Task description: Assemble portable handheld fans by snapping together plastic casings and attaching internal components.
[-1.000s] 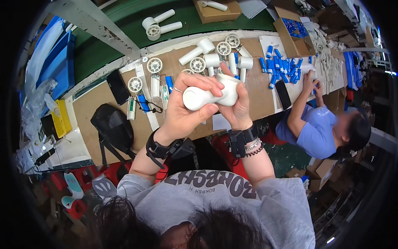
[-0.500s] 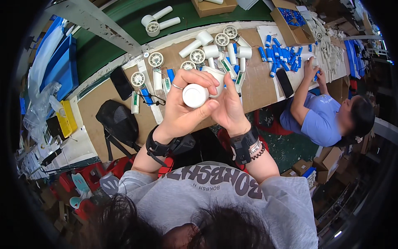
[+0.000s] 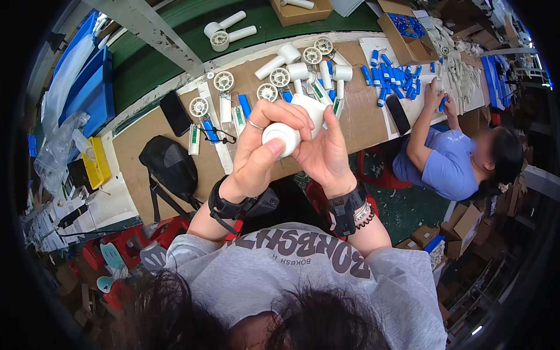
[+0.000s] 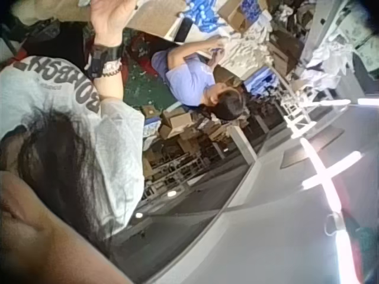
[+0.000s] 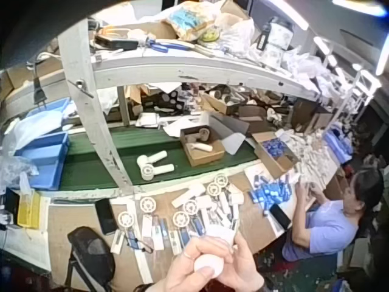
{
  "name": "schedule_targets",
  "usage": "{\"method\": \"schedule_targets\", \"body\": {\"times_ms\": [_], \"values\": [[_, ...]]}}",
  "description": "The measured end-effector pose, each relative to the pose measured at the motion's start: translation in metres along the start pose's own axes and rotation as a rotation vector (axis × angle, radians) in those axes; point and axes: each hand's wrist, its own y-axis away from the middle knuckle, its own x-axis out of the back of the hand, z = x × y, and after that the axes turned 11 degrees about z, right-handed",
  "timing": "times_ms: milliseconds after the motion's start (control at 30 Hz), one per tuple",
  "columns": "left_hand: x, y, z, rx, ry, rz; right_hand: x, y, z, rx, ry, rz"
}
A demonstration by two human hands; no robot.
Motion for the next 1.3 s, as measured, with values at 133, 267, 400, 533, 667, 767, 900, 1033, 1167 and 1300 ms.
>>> {"method": "schedule_targets", "body": {"times_ms": [133,267,400,533,667,767,900,1033,1167,1300], "values": [[-0.004,0.007,0.005,0.009,-0.013,0.037,0.003,0.004,0.002,0.044,0.063,0.033],[-0.002,0.01,0.004,-0.046,0.062,0.041,0.003,0.011,0.001,0.061,0.051,0.034],[0.002,0.016,0.005,-0.109,0.175,0.032,-0.01,0.021,0.002,0.15,0.126,0.106],[0.002,0.024,0.014,-0.167,0.246,0.079,-0.021,0.023,0.004,0.295,0.258,0.068],[-0.007,0.036,0.019,-0.015,0.295,0.289,-0.027,0.026,-0.004,0.508,0.488,0.012],[-0.003,0.042,0.023,0.126,0.252,0.42,-0.028,0.026,-0.012,0.617,0.648,-0.058],[0.018,0.046,0.041,0.557,0.145,0.053,-0.031,0.017,-0.018,0.619,0.69,-0.172],[0.026,0.044,0.039,0.67,0.041,-0.141,-0.027,0.008,-0.015,0.673,0.839,-0.25],[0.029,0.049,0.033,0.654,0.161,-0.096,-0.025,0.002,-0.008,0.598,0.779,-0.247],[0.027,0.053,0.032,0.678,0.179,-0.015,-0.027,0.002,-0.001,0.599,0.777,-0.237]]}}
